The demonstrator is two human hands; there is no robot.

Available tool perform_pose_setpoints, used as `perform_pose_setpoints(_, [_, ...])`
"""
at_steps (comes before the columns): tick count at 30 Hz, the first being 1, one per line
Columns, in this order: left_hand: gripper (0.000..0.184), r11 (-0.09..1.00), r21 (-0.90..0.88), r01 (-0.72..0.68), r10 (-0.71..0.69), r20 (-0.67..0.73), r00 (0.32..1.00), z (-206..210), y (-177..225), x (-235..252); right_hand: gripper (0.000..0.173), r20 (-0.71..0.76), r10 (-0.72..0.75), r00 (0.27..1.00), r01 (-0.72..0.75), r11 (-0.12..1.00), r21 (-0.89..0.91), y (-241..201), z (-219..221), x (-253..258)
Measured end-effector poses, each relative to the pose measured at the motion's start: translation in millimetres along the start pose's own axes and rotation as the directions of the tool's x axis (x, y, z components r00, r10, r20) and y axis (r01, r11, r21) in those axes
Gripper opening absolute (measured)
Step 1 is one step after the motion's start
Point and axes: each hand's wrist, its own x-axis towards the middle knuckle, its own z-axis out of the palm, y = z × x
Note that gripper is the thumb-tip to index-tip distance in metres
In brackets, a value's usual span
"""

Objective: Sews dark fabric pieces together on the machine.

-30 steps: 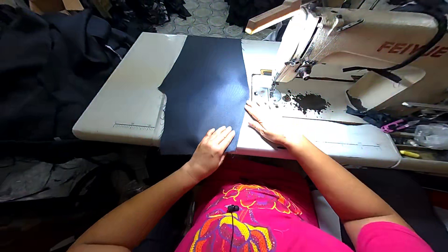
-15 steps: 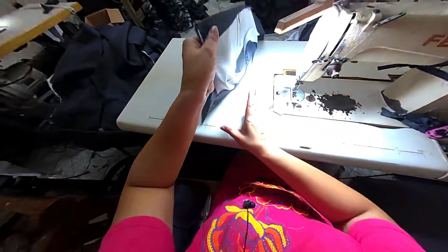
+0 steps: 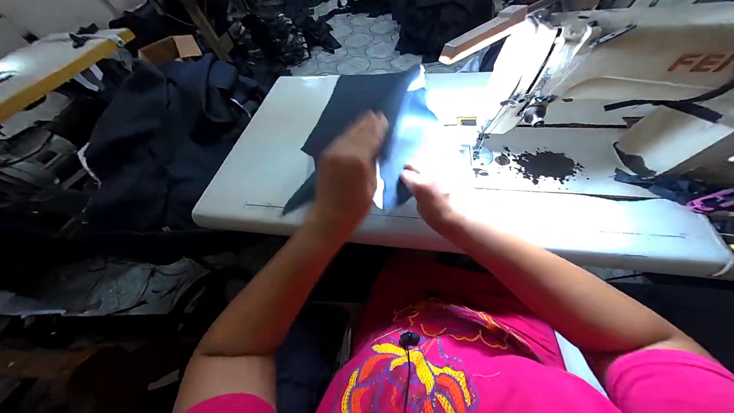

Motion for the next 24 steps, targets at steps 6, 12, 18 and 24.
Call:
perform_pose_setpoints(6, [0.028, 0.953, -0.234, -0.192, 0.253, 0.269, 0.929, 92.9, 13.7, -84.1, 0.030, -0.097, 0.134, 0.986, -0.134, 0.991, 0.011, -1.2, 36.1, -119.1])
perform_pose_setpoints(12, [0.019, 0.912, -0.335, -0.238, 0.288, 0.108, 0.952, 99.0, 16.1, -76.6, 0.034, -0.209, 0.200, 0.957, -0.195, 0.980, 0.045, -4.3, 49.4, -135.0])
perform_pose_setpoints(18, [0.021, 0.916, -0.333, -0.223, 0.304, 0.215, 0.928, 96.3, 13.2, -75.9, 0.066, -0.174, 0.291, 0.941, -0.307, 0.949, -0.076, -11.5, 57.6, -132.4])
perform_pose_setpoints(24, [0.021, 0.909, -0.354, -0.218, 0.304, 0.206, 0.930, 95.3, 11.6, -78.1, 0.068, -0.127, 0.342, 0.931, -0.360, 0.916, -0.178, -16.7, 50.8, -127.7])
